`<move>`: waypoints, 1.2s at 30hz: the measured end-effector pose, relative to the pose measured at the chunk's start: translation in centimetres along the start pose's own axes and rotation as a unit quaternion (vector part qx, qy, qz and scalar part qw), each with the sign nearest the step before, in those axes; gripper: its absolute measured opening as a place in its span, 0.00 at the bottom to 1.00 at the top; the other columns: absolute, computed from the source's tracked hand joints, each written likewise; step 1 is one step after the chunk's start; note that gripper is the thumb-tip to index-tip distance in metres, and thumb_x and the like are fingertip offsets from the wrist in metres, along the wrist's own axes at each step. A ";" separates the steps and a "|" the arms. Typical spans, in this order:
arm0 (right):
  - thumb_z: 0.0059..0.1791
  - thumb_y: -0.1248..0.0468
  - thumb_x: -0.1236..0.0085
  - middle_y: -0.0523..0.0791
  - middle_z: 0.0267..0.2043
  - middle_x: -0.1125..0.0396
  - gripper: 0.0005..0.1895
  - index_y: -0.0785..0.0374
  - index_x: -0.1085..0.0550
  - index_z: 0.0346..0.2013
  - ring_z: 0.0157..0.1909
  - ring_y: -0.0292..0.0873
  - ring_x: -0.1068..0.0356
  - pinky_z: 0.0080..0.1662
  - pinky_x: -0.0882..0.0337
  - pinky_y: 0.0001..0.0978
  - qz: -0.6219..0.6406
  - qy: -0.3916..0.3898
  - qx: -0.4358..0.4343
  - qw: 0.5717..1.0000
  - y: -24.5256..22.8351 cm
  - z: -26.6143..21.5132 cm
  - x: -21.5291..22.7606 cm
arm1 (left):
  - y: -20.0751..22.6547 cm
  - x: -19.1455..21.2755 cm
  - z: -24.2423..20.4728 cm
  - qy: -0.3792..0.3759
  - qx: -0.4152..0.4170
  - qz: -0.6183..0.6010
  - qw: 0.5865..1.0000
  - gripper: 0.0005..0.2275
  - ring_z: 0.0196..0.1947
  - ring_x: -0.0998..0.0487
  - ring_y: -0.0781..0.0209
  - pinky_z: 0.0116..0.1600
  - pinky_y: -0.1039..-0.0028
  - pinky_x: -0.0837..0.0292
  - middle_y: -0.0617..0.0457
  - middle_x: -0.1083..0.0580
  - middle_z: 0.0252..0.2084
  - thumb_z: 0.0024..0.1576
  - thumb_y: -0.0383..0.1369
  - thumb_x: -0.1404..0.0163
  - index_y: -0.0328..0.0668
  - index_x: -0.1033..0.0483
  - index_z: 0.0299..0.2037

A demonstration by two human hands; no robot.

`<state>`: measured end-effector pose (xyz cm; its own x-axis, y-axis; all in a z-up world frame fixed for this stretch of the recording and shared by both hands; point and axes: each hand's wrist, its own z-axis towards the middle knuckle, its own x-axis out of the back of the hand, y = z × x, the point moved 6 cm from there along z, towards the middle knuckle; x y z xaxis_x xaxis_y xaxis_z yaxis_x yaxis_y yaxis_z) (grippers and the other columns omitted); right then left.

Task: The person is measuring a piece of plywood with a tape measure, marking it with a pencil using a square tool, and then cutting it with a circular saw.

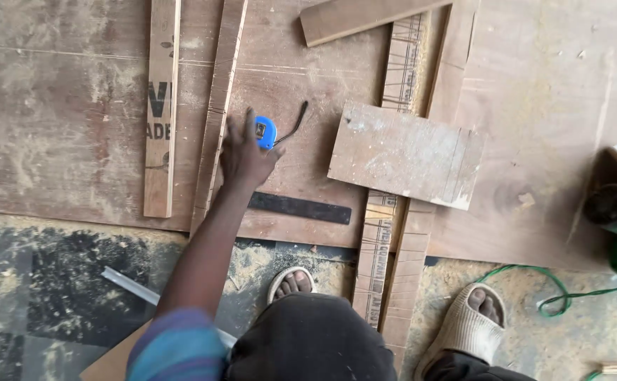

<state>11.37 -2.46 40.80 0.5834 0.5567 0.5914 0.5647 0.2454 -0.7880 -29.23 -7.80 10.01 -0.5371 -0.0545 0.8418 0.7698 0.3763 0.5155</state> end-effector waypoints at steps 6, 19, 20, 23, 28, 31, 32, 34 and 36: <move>0.51 0.65 0.43 0.45 0.45 0.24 0.11 0.62 0.25 0.47 0.50 0.40 0.21 0.50 0.23 0.36 -0.014 0.014 -0.060 0.998 3.5 -0.2 -7.9 | 0.6 -5.4 3.9 -0.103 -0.041 0.126 0.986 0.30 0.59 0.29 0.35 0.59 0.48 0.27 0.38 0.33 0.62 0.48 0.37 0.33 0.49 0.32 0.61; 0.54 0.38 0.63 0.52 0.55 0.37 0.34 0.59 0.40 0.63 0.55 0.48 0.32 0.51 0.24 0.43 0.650 0.072 -0.190 0.733 18.4 -3.1 -22.8 | 23.4 -6.7 -12.3 -0.325 -0.364 -0.216 0.846 0.36 0.80 0.51 0.35 0.74 0.45 0.43 0.34 0.51 0.79 0.48 0.31 0.39 0.45 0.45 0.67; 0.54 0.40 0.58 0.54 0.54 0.36 0.30 0.55 0.41 0.62 0.52 0.50 0.31 0.46 0.25 0.43 0.630 0.092 -0.182 0.749 18.5 -3.1 -22.2 | 22.1 -6.8 -11.5 -0.319 -0.265 -0.264 0.871 0.44 0.80 0.47 0.40 0.77 0.43 0.42 0.35 0.53 0.80 0.49 0.43 0.37 0.45 0.51 0.73; 0.53 0.51 0.44 0.51 0.54 0.39 0.27 0.56 0.42 0.61 0.53 0.47 0.32 0.54 0.23 0.39 0.633 0.142 -0.206 0.732 19.2 -2.9 -25.0 | 19.6 -11.1 -12.8 -0.521 0.112 -0.363 0.764 0.56 0.76 0.50 0.39 0.69 0.43 0.45 0.41 0.55 0.78 0.40 0.67 0.43 0.55 0.58 0.77; 0.50 0.63 0.38 0.49 0.50 0.35 0.22 0.64 0.34 0.55 0.49 0.42 0.28 0.47 0.19 0.33 0.628 0.196 -0.170 0.733 17.3 -1.8 -24.4 | 19.4 -10.7 -12.5 -0.515 -0.028 -0.289 0.806 0.54 0.72 0.41 0.40 0.65 0.46 0.32 0.37 0.47 0.70 0.39 0.68 0.44 0.49 0.50 0.74; 0.49 0.67 0.36 0.49 0.44 0.30 0.15 0.65 0.31 0.47 0.43 0.40 0.26 0.46 0.19 0.31 0.579 0.204 -0.198 0.764 18.8 -1.5 -22.4 | 20.2 -11.1 -10.8 -0.505 -0.117 -0.209 0.829 0.46 0.69 0.35 0.44 0.65 0.49 0.31 0.40 0.41 0.66 0.49 0.64 0.46 0.48 0.46 0.73; 0.47 0.69 0.34 0.49 0.39 0.29 0.12 0.64 0.29 0.41 0.38 0.39 0.25 0.44 0.19 0.31 0.551 0.203 -0.230 0.776 19.8 -1.7 -22.2 | 20.4 -11.4 -10.2 -0.490 -0.164 -0.121 0.848 0.41 0.65 0.32 0.47 0.63 0.50 0.29 0.45 0.39 0.66 0.53 0.61 0.49 0.50 0.45 0.73; 0.48 0.70 0.34 0.50 0.35 0.27 0.10 0.63 0.31 0.33 0.35 0.41 0.24 0.40 0.19 0.32 0.524 0.174 -0.233 0.801 22.2 -2.5 -21.3 | 21.5 -11.5 -9.8 -0.478 -0.194 -0.028 0.856 0.34 0.58 0.29 0.49 0.59 0.53 0.26 0.46 0.35 0.60 0.55 0.58 0.49 0.50 0.39 0.68; 0.48 0.71 0.35 0.52 0.31 0.26 0.13 0.62 0.32 0.25 0.32 0.42 0.23 0.35 0.18 0.33 0.495 0.142 -0.236 0.824 24.0 -3.4 -19.0 | 21.8 -11.6 -8.3 -0.461 -0.219 0.064 0.857 0.27 0.51 0.25 0.51 0.55 0.56 0.24 0.48 0.30 0.53 0.56 0.54 0.48 0.51 0.33 0.62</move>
<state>15.83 -9.80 11.24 0.9696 0.0741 -0.2333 -0.1457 -0.5910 -0.7934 -3.38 -6.65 12.77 -0.3270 0.7923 0.5151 0.7903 -0.0696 0.6087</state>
